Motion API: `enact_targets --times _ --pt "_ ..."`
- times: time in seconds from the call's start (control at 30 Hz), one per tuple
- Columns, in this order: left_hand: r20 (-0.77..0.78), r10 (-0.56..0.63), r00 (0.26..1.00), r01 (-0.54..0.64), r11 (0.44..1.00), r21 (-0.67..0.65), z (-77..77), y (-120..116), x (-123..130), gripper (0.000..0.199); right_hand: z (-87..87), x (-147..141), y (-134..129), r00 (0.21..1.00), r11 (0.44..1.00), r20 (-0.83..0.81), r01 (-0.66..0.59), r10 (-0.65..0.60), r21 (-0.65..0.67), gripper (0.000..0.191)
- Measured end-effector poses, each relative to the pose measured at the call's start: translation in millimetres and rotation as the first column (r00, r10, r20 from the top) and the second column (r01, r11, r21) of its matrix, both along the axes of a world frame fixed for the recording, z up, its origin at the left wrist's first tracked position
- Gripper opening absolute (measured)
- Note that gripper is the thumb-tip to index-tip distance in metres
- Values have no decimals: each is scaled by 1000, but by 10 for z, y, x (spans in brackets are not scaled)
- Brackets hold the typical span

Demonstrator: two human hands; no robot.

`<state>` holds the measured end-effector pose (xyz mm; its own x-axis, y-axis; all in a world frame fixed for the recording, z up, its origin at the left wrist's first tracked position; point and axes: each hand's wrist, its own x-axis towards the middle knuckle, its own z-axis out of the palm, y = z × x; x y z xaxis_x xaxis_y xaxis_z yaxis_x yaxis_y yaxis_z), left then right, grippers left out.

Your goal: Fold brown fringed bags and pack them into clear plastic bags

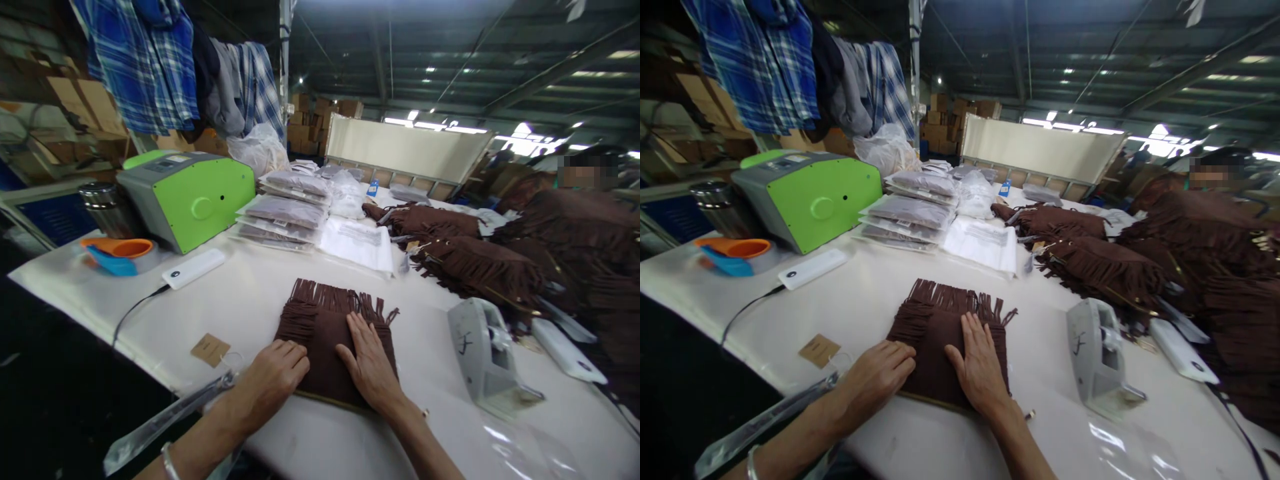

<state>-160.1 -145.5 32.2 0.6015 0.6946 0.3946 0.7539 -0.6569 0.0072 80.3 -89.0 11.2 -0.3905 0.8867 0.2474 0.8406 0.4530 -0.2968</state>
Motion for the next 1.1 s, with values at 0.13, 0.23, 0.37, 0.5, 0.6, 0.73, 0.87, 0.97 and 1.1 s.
enact_targets --times 0.13,0.23,0.37,0.5,0.6,0.73,0.87,0.97,1.1 --pt "122 0 992 -14 994 107 -53 5 167 13 43 -21 -13 1000 1000 -2 6 -6 -26 68" --pt "236 -64 970 47 996 79 42 -18 269 10 86 -64 -44 999 999 -49 -3 0 -52 68" --pt "409 -66 910 87 996 -32 315 78 262 17 274 -57 -62 968 987 -247 -77 40 -141 65" --pt "606 324 726 -193 943 -272 444 519 118 29 472 313 134 774 944 -572 97 -270 -315 59" --pt "548 648 529 -345 754 -559 391 957 -57 43 454 771 418 461 816 -693 135 -554 -563 69" --pt "374 789 487 -443 593 -673 282 1406 -319 40 384 1150 750 315 628 -598 -7 -738 -779 65" --pt "209 777 593 -514 565 -645 236 1676 -338 37 430 1047 983 692 711 -453 123 -561 -692 57" --pt "113 686 718 -532 647 -547 225 1811 -161 35 418 819 1195 825 769 -253 299 -506 -564 55" --pt "-10 527 850 -481 767 -425 202 1915 41 40 307 507 1375 890 842 -52 409 -453 -352 54"
